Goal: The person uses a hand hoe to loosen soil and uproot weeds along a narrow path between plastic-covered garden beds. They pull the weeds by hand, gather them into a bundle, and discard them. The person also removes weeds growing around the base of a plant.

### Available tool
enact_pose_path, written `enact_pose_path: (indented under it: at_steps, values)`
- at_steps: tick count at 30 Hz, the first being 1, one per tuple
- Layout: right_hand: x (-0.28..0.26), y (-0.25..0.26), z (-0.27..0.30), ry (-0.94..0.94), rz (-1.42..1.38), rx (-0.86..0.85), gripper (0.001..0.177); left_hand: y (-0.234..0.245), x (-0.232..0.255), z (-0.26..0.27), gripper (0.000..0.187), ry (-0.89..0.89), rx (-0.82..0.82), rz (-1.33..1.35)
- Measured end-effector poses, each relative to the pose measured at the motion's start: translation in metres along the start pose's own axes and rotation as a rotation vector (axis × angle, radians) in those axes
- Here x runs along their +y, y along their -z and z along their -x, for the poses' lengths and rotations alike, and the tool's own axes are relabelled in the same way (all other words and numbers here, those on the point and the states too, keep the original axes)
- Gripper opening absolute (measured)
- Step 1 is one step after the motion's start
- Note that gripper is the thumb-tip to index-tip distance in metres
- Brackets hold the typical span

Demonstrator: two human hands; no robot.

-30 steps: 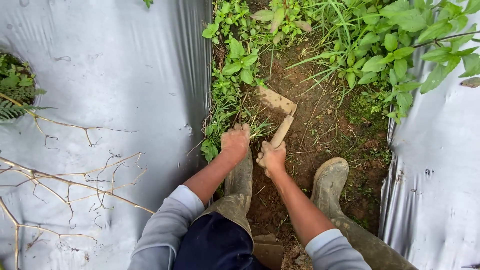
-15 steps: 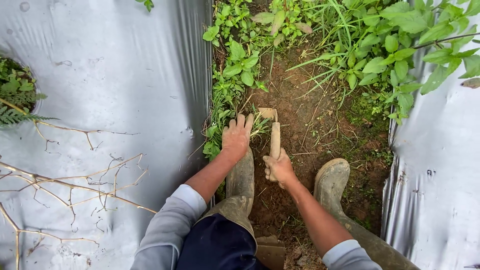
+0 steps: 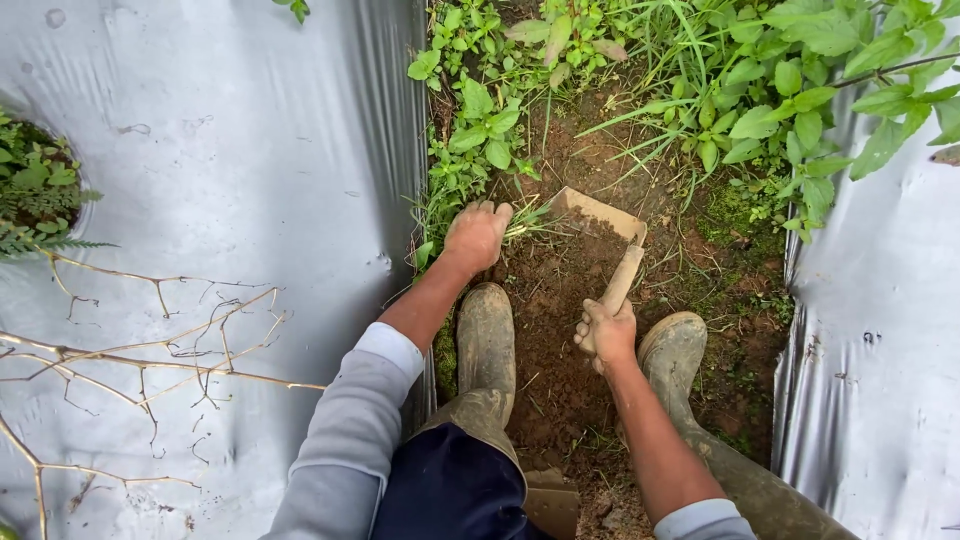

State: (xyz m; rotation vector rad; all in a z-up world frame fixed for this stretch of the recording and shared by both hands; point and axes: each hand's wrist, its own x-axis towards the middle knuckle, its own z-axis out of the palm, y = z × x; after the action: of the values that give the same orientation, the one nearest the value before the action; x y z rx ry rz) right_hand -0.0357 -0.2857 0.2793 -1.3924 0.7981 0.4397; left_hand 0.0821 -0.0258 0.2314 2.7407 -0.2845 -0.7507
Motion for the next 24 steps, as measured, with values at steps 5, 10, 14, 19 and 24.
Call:
enact_pose_path:
  at_steps: [5, 10, 14, 19, 24]
  values:
    - [-0.004, 0.001, -0.004, -0.083, -0.046, 0.008, 0.026, 0.13, 0.006, -0.011, 0.032, -0.054, 0.339, -0.02]
    - [-0.005, -0.002, -0.006, -0.159, -0.085, 0.033, 0.029, 0.227, -0.003, 0.01, 0.053, -0.136, 0.735, -0.09]
    - [0.0, 0.001, -0.004, -0.101, -0.086, 0.001, 0.027, 0.204, -0.012, 0.042, 0.041, -0.158, 0.168, -0.286]
    - [0.005, 0.004, -0.006, -0.043, -0.038, -0.01, 0.027, 0.169, -0.007, 0.078, 0.042, -0.156, -0.23, -0.399]
    - [0.006, 0.002, -0.005, -0.047, -0.036, 0.002, 0.026, 0.128, -0.012, 0.075, 0.079, -0.222, -0.444, -0.471]
